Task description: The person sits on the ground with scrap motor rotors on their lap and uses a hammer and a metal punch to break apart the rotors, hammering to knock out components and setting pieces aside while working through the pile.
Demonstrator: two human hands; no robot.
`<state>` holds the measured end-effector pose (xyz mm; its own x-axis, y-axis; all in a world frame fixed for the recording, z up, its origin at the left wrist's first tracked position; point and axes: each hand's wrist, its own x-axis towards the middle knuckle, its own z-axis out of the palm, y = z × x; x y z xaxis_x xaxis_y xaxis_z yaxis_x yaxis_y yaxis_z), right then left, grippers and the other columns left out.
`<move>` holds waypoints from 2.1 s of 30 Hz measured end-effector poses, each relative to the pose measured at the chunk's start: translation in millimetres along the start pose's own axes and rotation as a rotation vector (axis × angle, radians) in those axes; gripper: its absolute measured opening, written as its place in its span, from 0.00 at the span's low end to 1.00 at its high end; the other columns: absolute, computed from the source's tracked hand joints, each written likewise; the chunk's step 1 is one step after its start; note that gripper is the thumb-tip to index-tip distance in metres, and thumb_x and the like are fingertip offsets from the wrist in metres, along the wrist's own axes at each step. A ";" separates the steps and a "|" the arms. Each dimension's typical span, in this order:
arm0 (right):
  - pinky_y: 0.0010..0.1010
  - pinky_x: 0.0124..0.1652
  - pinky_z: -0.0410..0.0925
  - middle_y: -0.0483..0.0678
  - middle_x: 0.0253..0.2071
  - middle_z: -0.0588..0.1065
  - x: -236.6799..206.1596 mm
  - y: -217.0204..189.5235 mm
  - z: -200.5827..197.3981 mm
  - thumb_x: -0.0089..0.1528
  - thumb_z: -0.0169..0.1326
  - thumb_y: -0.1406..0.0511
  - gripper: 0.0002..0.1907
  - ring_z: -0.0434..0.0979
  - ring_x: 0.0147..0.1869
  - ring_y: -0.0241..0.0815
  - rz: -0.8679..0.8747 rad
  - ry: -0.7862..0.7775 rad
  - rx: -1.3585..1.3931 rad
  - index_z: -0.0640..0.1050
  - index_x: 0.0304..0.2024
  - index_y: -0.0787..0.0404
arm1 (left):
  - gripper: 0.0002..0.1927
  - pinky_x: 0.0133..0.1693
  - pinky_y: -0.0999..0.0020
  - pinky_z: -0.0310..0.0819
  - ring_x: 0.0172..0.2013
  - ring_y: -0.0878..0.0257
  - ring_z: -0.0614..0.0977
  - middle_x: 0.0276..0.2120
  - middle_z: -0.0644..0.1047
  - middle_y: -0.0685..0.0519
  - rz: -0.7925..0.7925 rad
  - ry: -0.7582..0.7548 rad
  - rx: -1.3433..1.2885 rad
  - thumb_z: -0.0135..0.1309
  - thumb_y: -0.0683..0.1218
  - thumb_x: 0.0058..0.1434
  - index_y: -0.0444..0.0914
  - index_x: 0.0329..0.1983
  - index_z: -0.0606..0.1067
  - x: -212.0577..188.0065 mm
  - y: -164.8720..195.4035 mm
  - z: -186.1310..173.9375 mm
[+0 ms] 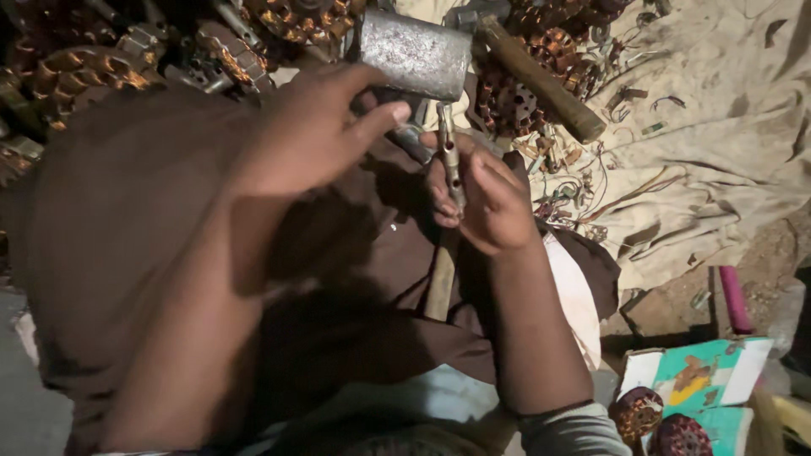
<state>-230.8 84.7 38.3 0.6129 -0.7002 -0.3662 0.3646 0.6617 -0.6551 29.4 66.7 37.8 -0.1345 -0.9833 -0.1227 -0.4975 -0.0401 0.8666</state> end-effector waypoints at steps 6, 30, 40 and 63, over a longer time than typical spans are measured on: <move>0.33 0.39 0.71 0.63 0.54 0.76 5.1 -3.5 8.9 0.68 0.55 0.59 0.34 0.75 0.39 0.41 0.055 -0.031 -0.075 0.59 0.72 0.60 | 0.15 0.40 0.68 0.80 0.40 0.64 0.84 0.43 0.82 0.49 0.188 -0.026 -0.468 0.61 0.48 0.68 0.34 0.51 0.79 3.0 4.9 25.5; 0.44 0.51 0.72 0.62 0.48 0.78 87.3 73.8 -2.9 0.65 0.61 0.69 0.13 0.78 0.53 0.61 -0.379 0.220 -1.553 0.77 0.51 0.65 | 0.08 0.34 0.74 0.77 0.35 0.68 0.82 0.37 0.80 0.53 0.020 0.496 -1.054 0.63 0.42 0.72 0.36 0.44 0.75 13.4 -9.8 -4.2; 0.58 0.44 0.69 0.63 0.42 0.78 142.6 136.2 -44.0 0.64 0.49 0.61 0.13 0.78 0.47 0.69 -0.027 0.436 -1.642 0.78 0.47 0.61 | 0.12 0.41 0.69 0.85 0.43 0.61 0.88 0.45 0.83 0.48 -0.064 0.233 -1.276 0.54 0.46 0.72 0.35 0.55 0.76 19.5 -12.9 6.6; 0.27 0.46 0.69 0.46 0.41 0.72 -6.0 51.8 33.0 0.78 0.45 0.66 0.12 0.72 0.44 0.34 -0.532 0.466 -0.689 0.69 0.60 0.67 | 0.10 0.47 0.57 0.82 0.55 0.55 0.84 0.60 0.78 0.44 -0.041 0.313 -1.461 0.53 0.46 0.75 0.42 0.53 0.65 12.1 -6.8 38.8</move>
<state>-192.5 132.1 28.4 0.0957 -0.9946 -0.0391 -0.0663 0.0328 -0.9973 -2.1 62.0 11.7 0.1365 -0.9667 -0.2163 0.8037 -0.0196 0.5948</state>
